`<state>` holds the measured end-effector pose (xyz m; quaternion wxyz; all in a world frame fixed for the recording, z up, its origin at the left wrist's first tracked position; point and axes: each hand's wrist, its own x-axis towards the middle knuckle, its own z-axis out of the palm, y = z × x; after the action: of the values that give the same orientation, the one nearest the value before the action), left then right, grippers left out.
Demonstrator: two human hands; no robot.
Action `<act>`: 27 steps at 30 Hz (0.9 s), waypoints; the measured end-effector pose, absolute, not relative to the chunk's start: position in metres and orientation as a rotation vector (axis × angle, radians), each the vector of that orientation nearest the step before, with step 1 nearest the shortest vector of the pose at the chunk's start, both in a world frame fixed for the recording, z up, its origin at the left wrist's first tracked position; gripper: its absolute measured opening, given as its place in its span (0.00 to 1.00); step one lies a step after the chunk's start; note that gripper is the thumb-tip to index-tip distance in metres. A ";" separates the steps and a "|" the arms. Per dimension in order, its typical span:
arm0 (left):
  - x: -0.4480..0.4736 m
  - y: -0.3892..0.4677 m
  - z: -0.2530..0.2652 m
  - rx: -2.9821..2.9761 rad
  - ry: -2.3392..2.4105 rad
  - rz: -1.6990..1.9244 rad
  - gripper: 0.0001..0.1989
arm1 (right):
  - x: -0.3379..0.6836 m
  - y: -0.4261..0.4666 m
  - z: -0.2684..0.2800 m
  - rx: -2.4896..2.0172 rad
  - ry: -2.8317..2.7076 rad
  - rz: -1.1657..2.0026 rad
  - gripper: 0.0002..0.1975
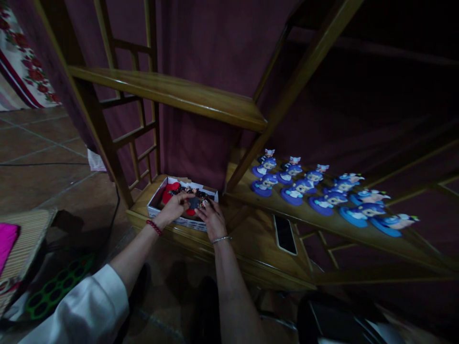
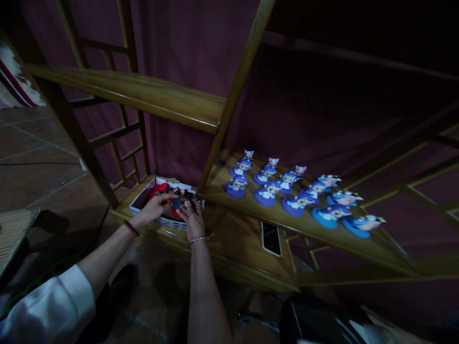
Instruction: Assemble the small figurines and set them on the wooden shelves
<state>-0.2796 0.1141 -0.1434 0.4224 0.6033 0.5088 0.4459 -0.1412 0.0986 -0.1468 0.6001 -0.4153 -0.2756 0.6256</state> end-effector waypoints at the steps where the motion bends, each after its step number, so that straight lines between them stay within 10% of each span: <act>1: -0.280 0.111 -0.142 1.556 1.282 1.102 0.18 | -0.142 0.096 -0.146 -0.945 -0.645 1.452 0.16; 27: -0.285 -0.107 -0.093 1.169 0.966 1.341 0.29 | -0.175 -0.097 -0.083 -1.028 -0.628 1.287 0.08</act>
<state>-0.2846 -0.1066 -0.0926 0.5302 0.4896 0.4046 0.5616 -0.1748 -0.0970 -0.0830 0.6360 -0.4500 -0.2751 0.5633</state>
